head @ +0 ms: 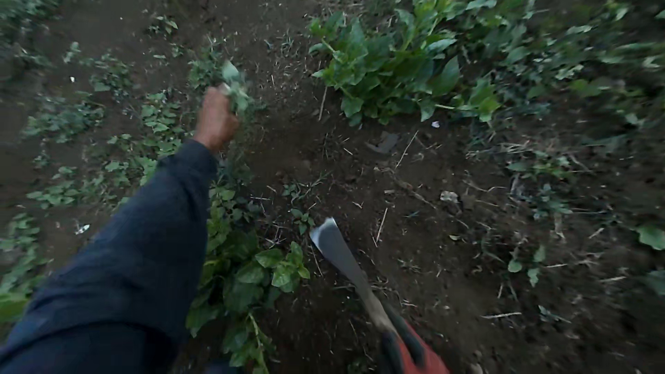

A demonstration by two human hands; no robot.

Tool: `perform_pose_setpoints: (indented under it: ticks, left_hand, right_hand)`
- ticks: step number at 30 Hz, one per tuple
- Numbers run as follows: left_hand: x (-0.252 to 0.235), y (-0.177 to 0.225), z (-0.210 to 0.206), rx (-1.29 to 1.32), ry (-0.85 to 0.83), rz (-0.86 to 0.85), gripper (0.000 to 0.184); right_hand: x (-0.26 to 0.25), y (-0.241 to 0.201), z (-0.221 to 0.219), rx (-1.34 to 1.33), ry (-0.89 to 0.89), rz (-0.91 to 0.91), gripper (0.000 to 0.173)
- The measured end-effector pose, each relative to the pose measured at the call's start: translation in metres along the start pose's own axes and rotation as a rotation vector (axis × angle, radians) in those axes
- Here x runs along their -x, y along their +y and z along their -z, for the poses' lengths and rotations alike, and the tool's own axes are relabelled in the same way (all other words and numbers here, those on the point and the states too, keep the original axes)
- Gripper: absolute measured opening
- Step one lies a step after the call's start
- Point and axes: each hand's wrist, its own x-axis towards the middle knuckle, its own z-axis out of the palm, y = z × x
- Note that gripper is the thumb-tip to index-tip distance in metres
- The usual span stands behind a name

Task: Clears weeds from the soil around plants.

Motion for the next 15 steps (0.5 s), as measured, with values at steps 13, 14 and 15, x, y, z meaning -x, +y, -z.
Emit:
perform_pose_setpoints:
  ticks: [13,14,15]
  left_hand:
    - [0.080,-0.008,0.077,-0.145,-0.010,-0.215,0.037]
    - [0.078,0.007,0.051,-0.134,-0.061,-0.264,0.037]
    - [0.076,0.022,0.023,-0.139,-0.140,-0.310,0.038]
  right_hand:
    - [-0.083,-0.031,-0.069,0.104,0.082,0.150,0.042]
    - [-0.101,-0.046,-0.084,0.115,0.073,0.181,0.042]
    - [-0.107,-0.056,-0.094,0.098,0.060,0.180,0.042]
